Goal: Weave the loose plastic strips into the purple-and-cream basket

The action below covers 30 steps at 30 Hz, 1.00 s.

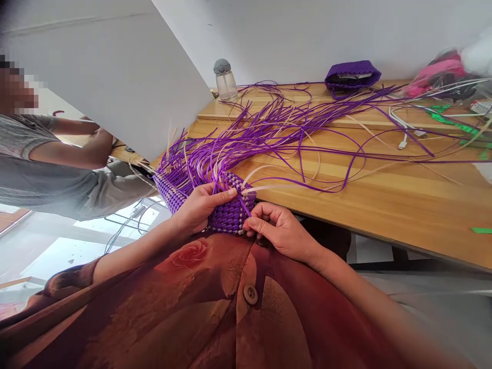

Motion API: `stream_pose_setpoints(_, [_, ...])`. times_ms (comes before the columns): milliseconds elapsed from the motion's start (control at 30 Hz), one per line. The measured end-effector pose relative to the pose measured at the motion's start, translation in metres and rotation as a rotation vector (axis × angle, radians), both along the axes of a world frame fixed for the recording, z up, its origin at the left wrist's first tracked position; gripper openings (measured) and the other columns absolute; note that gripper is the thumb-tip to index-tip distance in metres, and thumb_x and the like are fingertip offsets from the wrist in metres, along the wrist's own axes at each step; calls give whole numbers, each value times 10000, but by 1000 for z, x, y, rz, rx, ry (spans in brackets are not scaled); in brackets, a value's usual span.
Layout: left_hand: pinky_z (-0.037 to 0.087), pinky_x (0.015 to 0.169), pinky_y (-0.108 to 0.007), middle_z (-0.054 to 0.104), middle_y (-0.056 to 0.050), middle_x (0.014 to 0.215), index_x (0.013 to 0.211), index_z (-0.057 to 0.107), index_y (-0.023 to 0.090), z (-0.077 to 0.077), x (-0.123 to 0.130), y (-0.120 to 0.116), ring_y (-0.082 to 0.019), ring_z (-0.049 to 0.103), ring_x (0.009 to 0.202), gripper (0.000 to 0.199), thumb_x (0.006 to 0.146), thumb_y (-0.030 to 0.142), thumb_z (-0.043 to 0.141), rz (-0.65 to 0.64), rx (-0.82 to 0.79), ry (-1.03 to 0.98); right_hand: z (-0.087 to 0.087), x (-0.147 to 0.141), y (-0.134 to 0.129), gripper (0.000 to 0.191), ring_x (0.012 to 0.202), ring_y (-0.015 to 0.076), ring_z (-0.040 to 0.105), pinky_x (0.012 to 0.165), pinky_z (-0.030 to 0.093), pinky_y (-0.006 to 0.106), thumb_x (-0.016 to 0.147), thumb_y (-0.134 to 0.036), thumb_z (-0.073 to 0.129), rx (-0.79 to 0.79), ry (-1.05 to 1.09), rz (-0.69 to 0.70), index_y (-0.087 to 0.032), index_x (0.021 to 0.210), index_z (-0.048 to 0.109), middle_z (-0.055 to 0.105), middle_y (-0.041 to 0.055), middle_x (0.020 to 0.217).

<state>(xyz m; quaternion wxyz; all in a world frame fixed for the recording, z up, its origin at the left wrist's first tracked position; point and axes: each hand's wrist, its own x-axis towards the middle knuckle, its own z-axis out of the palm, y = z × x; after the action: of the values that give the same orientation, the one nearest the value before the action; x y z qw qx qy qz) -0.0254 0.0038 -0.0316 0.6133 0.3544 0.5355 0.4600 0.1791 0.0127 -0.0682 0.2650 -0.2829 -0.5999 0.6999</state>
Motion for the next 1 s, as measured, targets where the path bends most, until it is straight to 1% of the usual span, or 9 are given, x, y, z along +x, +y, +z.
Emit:
stream_pose_setpoints(133, [499, 586, -249, 687, -6, 676, 765, 663, 143, -5, -1, 0, -117, 620, 573, 307, 645, 339, 868, -22, 105, 137, 1, -4, 3, 353, 685, 96, 563, 603, 433, 222, 875, -504, 675, -74, 24, 2, -173, 804, 575, 662, 21, 818])
stream_pose_setpoints(233, [487, 578, -250, 668, 14, 653, 762, 656, 154, -9, 0, 1, -116, 609, 567, 272, 676, 334, 840, 36, 181, 146, 3, -9, 6, 407, 632, 87, 559, 564, 406, 214, 828, -539, 712, -171, 28, 35, -170, 767, 550, 649, 12, 777])
stream_pose_setpoints(300, [482, 569, -259, 664, 17, 641, 758, 652, 158, -9, 1, 0, -125, 608, 556, 267, 673, 331, 837, 47, 174, 125, 3, -12, 8, 438, 597, 85, 550, 555, 402, 217, 812, -567, 715, -202, 3, 78, -168, 752, 544, 635, 7, 738])
stream_pose_setpoints(433, [491, 583, -282, 665, 6, 633, 733, 639, 160, -6, 2, -1, -142, 615, 551, 280, 653, 329, 848, 31, 107, 76, 2, -10, 8, 420, 622, 85, 568, 582, 418, 216, 829, -549, 709, -217, 3, 101, -166, 778, 547, 642, 8, 771])
stream_pose_setpoints(533, [488, 583, -283, 679, -10, 656, 755, 650, 166, -4, 0, 0, -146, 617, 561, 297, 696, 404, 818, -3, 87, 66, 1, -6, 7, 383, 673, 92, 586, 608, 428, 217, 845, -515, 709, -201, 38, 74, -168, 800, 552, 649, 11, 809])
stream_pose_setpoints(600, [476, 583, -269, 686, -13, 673, 765, 670, 166, -3, -3, 1, -136, 609, 571, 307, 719, 442, 796, -27, 107, 125, 1, -4, 7, 371, 692, 99, 586, 621, 433, 223, 856, -508, 699, -153, 39, 39, -168, 801, 564, 652, 16, 802])
stream_pose_setpoints(700, [464, 614, -249, 697, -15, 705, 759, 704, 158, -1, -4, 2, -123, 600, 612, 290, 697, 418, 816, -52, 187, 264, 3, -5, 7, 376, 674, 96, 575, 621, 432, 223, 861, -517, 690, -97, 16, 4, -163, 794, 579, 660, 21, 778])
stream_pose_setpoints(833, [462, 678, -249, 691, -5, 709, 747, 708, 147, -1, -1, 3, -123, 593, 654, 210, 709, 333, 799, -29, 304, 334, 6, -11, 7, 435, 602, 83, 564, 569, 422, 214, 813, -563, 718, -176, -37, 83, -158, 758, 568, 644, 7, 736])
stream_pose_setpoints(1000, [441, 651, -247, 663, 7, 684, 735, 681, 144, -2, 1, 2, -112, 561, 623, 217, 711, 328, 793, -70, 246, 268, 10, -7, 10, 469, 599, 82, 587, 583, 453, 212, 783, -593, 728, -219, -97, 165, -150, 749, 578, 639, 1, 728])
